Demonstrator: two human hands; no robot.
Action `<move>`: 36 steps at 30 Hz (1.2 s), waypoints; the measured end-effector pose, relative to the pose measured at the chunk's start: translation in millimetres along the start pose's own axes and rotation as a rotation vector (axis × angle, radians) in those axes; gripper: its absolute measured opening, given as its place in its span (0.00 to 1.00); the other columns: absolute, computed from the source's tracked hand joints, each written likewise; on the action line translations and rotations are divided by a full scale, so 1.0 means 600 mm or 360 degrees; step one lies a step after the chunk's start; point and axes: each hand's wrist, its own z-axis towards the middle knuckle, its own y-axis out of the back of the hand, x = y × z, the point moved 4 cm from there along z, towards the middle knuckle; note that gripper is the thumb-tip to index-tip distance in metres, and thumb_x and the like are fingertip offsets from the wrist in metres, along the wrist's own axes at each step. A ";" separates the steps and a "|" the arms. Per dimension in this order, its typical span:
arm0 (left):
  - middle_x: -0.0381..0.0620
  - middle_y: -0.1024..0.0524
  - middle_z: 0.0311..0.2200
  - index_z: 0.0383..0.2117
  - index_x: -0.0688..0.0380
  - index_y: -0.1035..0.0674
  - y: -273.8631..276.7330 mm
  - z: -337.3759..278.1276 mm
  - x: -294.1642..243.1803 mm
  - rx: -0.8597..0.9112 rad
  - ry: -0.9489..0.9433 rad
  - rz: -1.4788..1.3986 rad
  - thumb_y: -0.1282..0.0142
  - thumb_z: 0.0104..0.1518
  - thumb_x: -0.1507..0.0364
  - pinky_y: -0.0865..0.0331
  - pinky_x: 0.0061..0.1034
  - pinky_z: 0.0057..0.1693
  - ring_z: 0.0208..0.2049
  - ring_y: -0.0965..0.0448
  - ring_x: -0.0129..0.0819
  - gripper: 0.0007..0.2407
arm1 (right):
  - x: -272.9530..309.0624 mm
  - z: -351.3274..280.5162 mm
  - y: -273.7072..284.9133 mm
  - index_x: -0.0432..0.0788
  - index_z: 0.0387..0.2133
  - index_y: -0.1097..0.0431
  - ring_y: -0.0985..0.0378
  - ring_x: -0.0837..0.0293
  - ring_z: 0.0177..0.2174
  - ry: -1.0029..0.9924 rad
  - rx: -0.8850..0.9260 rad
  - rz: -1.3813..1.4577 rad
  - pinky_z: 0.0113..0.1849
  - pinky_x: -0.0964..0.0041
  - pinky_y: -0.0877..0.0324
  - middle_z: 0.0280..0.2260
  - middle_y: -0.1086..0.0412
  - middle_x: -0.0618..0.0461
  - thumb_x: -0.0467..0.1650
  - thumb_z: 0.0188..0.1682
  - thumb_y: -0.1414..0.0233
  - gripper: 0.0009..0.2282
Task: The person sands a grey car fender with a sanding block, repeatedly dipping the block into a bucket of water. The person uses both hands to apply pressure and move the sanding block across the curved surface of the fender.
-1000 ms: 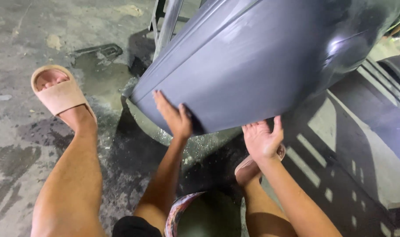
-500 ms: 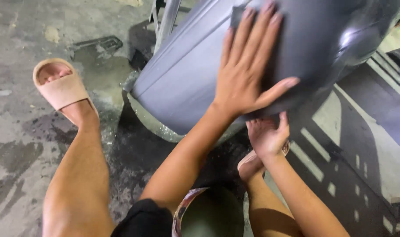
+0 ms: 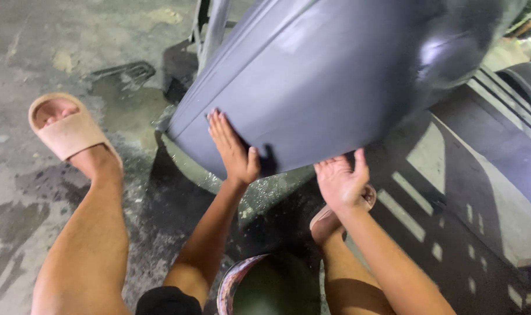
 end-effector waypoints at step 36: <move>0.52 0.53 0.75 0.72 0.58 0.43 -0.019 0.211 -0.284 0.0430 -0.0755 0.0130 0.52 0.65 0.43 0.79 0.47 0.78 0.77 0.63 0.54 0.38 | -0.016 0.011 0.079 0.44 0.55 0.31 0.33 0.53 0.59 0.0093 -0.0100 -0.0017 0.65 0.51 0.52 0.60 0.32 0.49 0.51 0.53 0.59 0.29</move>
